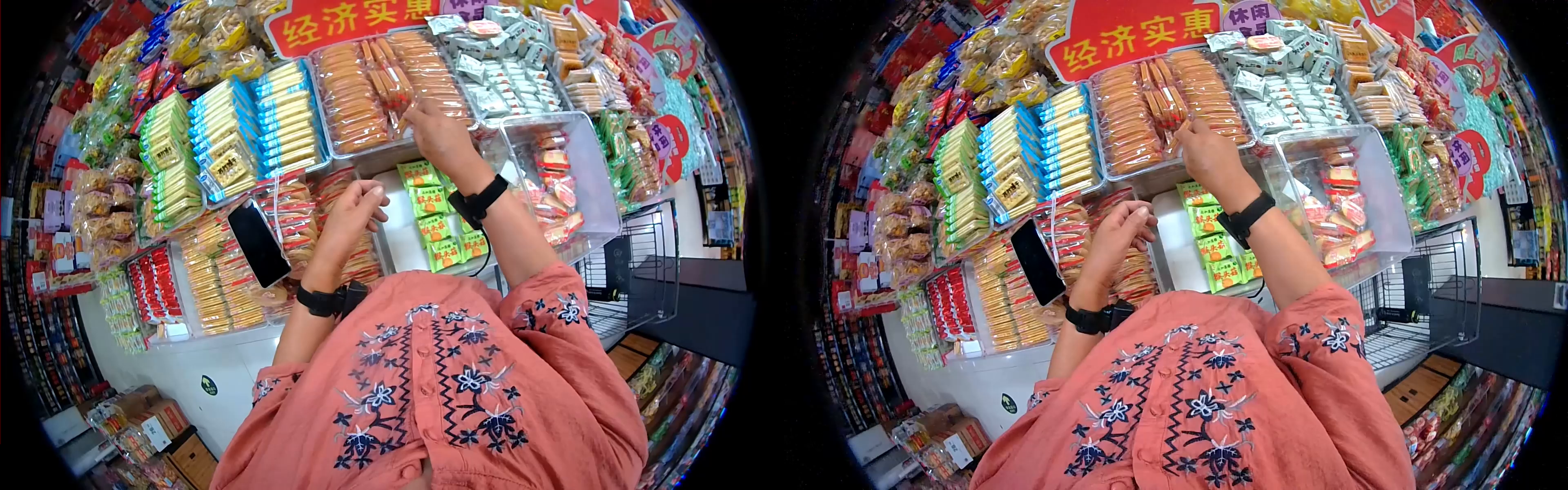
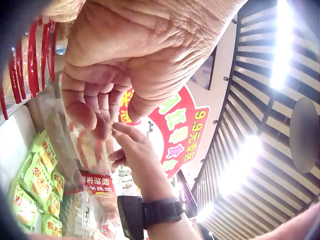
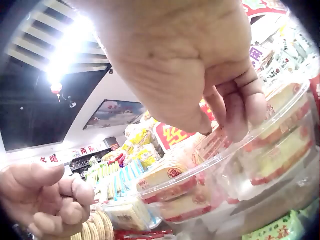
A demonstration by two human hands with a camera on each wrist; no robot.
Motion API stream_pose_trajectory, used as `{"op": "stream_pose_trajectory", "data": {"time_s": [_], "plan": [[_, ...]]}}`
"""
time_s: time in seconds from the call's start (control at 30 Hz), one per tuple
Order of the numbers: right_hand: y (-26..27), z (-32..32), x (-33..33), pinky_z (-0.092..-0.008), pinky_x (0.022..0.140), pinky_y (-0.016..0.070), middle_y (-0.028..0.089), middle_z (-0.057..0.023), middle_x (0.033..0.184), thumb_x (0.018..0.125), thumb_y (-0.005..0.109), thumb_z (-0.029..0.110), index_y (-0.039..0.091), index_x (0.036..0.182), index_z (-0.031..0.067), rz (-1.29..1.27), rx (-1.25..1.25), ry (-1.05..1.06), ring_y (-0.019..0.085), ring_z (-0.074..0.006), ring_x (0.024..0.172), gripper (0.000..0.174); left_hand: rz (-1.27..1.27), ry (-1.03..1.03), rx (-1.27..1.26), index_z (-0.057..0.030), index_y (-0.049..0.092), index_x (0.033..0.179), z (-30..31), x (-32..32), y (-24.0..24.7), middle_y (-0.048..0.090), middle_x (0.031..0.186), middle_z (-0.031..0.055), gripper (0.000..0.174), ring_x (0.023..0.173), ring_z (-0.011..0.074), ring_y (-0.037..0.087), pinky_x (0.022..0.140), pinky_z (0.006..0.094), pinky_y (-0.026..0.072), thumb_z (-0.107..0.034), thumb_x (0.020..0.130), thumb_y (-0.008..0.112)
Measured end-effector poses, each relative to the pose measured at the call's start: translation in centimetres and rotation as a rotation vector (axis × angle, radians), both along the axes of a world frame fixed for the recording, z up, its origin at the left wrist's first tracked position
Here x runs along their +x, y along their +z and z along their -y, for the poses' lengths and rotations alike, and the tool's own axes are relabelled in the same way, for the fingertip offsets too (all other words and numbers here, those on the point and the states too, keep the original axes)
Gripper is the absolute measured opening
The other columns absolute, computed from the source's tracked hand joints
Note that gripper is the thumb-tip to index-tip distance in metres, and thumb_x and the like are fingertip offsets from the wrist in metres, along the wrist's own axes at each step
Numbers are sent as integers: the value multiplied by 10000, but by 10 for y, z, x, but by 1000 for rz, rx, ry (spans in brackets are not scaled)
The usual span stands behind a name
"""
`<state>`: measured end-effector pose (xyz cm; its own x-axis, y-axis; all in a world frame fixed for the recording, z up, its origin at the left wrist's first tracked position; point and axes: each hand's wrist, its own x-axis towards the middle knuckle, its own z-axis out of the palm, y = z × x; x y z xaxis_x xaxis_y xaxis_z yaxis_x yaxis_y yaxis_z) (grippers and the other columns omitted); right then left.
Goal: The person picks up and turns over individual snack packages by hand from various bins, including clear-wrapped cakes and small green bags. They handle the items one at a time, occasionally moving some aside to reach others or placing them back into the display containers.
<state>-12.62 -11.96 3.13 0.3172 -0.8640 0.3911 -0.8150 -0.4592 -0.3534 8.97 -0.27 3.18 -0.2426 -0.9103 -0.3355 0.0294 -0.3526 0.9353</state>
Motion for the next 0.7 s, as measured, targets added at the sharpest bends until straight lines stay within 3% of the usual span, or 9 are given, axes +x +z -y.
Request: {"op": "stream_pose_trajectory", "data": {"time_s": [0.13, 0.23, 0.43, 0.63, 0.67, 0.7], "plan": [[6, -5, 4, -452, 672, 567, 639, -115, 1062, 860, 591, 71, 661, 960, 70, 10, -27, -34, 685, -338, 827, 122, 12, -3, 14, -31, 563, 1230, -1, 2, -2, 654, 1041, 69, 339, 828, 112, 625, 682, 242, 500, -301, 1027, 542], [0, -5, 2, -447, 670, 567, 638, -107, 1080, 862, 581, 68, 644, 964, 74, 73, -92, 45, 684, -331, 825, 120, 14, -12, 3, -28, 561, 1236, -2, 3, 1, 654, 1045, 73, 350, 833, 114, 626, 682, 246, 501, -308, 1027, 543], [-3, -4, -2, -450, 721, 564, 640, -120, 1104, 869, 563, 60, 623, 1043, 71, 36, -12, 67, 684, -344, 874, 185, 14, -42, -6, -24, 558, 1237, -4, -3, 3, 657, 1047, 74, 361, 838, 116, 629, 680, 249, 501, -316, 1025, 547], [17, 1, -18, -449, 783, 552, 636, -208, 1208, 901, 563, 71, 610, 1226, 58, 173, 46, 92, 661, -406, 929, 329, 12, -26, -19, -32, 577, 1213, -12, -5, 7, 661, 1042, 70, 331, 838, 116, 632, 674, 243, 495, -304, 1026, 547], [19, 9, -27, -382, 720, 565, 688, -172, 1130, 933, 577, 105, 585, 1279, 19, 145, -77, 138, 697, -307, 798, 357, 8, -21, -12, -33, 581, 1211, -13, -5, 9, 662, 1038, 69, 328, 836, 116, 633, 673, 241, 494, -301, 1025, 549], [33, 1, -33, -358, 695, 562, 692, -147, 1095, 942, 583, 123, 588, 1269, 12, 284, 18, 115, 687, -256, 761, 346, 4, -18, -6, -34, 584, 1209, -13, -4, 10, 664, 1034, 68, 325, 834, 116, 634, 673, 239, 492, -298, 1024, 551]]}}
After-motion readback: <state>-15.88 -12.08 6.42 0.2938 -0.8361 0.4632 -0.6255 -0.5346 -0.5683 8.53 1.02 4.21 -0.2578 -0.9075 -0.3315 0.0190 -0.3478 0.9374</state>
